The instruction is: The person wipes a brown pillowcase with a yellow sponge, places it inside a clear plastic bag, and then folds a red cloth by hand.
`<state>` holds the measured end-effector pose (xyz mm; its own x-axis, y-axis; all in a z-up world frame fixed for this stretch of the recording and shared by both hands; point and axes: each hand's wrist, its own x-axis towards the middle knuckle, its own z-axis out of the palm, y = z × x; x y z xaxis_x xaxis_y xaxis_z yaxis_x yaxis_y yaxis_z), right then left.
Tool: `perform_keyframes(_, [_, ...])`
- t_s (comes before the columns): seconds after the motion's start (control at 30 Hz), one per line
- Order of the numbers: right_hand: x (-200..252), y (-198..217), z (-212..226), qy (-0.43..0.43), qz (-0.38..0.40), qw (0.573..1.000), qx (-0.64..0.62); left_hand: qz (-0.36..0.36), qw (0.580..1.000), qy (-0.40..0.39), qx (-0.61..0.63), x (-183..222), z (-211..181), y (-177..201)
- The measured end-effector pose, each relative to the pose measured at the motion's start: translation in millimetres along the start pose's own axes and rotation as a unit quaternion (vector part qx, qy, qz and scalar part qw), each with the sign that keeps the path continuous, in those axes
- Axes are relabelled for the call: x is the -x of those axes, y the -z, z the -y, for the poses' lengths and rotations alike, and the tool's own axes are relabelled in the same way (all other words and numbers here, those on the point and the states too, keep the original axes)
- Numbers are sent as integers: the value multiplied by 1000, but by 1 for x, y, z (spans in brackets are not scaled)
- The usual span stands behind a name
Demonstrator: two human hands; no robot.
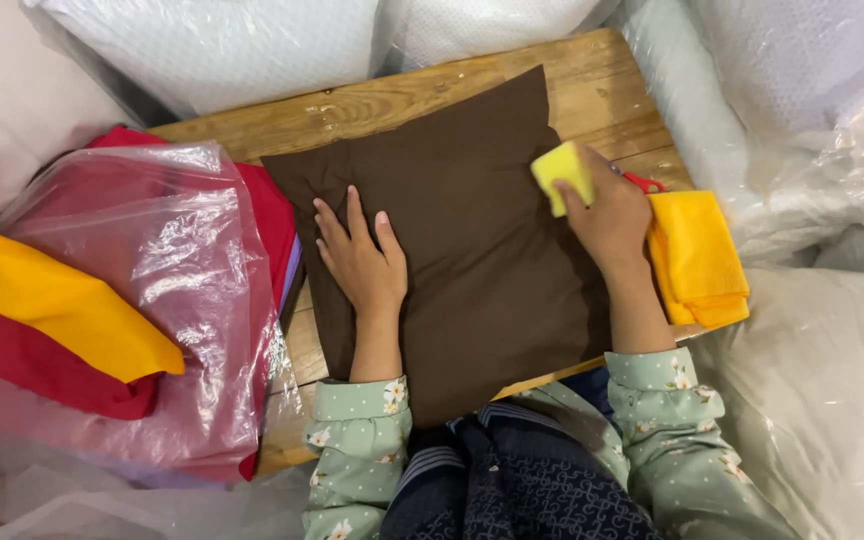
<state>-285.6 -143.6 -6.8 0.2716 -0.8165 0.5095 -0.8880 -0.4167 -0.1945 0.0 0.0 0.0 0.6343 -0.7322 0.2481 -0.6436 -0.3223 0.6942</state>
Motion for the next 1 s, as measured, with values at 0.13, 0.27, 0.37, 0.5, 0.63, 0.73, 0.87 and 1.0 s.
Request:
perform_keyframes(0.13, [13, 71, 66, -47, -86, 993, -58, -16, 1000, -9, -13, -2, 4, -7])
perform_keyframes(0.27, [71, 91, 155, 122, 70, 954, -264, -3, 1000, -4, -15, 3, 6, -4])
perform_keyframes(0.37, [73, 78, 149, 229, 143, 924, -273, -6, 1000, -6, 0, 0, 9, -4])
perform_keyframes(0.5, [49, 45, 60, 99, -10, 994, -43, -19, 1000, -6, 13, 0, 11, -5])
perform_keyframes(0.63, [42, 58, -1, 16, -70, 991, 110, -28, 1000, -12, -2, -4, 11, -10])
perform_keyframes(0.73, [65, 82, 55, -59, -41, 992, -106, -24, 1000, -7, -15, 0, 11, -6])
perform_keyframes(0.87, [97, 72, 137, 153, 31, 960, -231, -20, 1000, -8, 18, -3, 8, -4])
perform_keyframes(1.0, [83, 80, 126, 182, 45, 961, -201, -12, 998, 8, 53, -2, 16, 0])
